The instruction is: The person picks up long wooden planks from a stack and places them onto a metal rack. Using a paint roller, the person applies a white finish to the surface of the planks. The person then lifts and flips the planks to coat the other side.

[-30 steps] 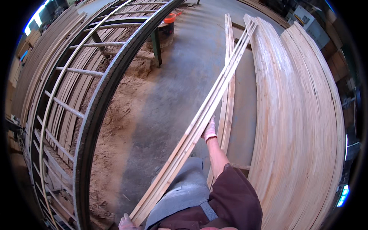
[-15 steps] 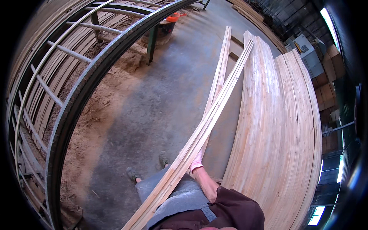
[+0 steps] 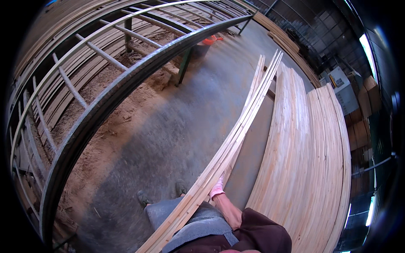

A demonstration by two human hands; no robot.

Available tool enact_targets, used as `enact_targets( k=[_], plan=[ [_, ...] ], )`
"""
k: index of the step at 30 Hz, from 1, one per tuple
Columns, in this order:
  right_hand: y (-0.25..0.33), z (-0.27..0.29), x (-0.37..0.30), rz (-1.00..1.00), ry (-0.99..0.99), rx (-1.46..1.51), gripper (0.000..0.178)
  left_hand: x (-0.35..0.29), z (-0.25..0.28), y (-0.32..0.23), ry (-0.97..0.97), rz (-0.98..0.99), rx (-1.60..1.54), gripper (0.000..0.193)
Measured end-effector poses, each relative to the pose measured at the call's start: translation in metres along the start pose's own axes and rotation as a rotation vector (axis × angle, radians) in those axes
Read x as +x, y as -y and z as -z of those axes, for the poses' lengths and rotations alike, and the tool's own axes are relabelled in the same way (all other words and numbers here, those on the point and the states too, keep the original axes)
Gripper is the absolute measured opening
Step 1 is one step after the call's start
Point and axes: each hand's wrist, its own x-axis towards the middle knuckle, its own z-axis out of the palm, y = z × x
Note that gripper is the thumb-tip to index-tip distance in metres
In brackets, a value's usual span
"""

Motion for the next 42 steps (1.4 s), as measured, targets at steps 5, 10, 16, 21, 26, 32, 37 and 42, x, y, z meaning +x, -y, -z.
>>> enact_targets(
  k=[5, 10, 16, 21, 26, 32, 37, 42],
  plan=[
    [0.000, -0.039, -0.003, -0.003, 0.062, -0.008, 0.100, -0.002, -0.052, 0.007, -0.221, -0.006, -0.044, 0.045],
    [-0.016, -0.120, -0.028, -0.005, 0.156, -0.025, 0.098, 0.013, -0.098, 0.028, -0.395, 0.008, 0.050, 0.048],
    [-0.066, -0.220, -0.068, 0.012, 0.306, -0.028, 0.091, 0.002, -0.027, 0.079, -0.387, 0.028, -0.133, 0.042],
    [-0.130, -0.304, -0.090, -0.054, 0.464, 0.008, 0.091, 0.014, -0.002, 0.154, -0.405, 0.125, -0.029, 0.039],
    [-0.197, -0.375, -0.085, -0.036, 0.471, -0.004, 0.087, 0.063, -0.021, 0.268, -0.953, 0.101, 0.269, 0.036],
    [-0.249, -0.460, -0.088, -0.075, 0.559, 0.007, 0.082, 0.108, 0.027, 0.381, -0.906, 0.012, 0.891, 0.028],
    [-0.268, -0.509, -0.082, -0.074, 0.568, 0.068, 0.079, 0.156, 0.108, 0.378, -0.743, 0.016, 0.377, 0.024],
    [-0.291, -0.552, -0.053, -0.076, 0.486, 0.083, 0.078, 0.199, 0.174, 0.362, -0.669, 0.063, 0.134, 0.022]
  ],
)
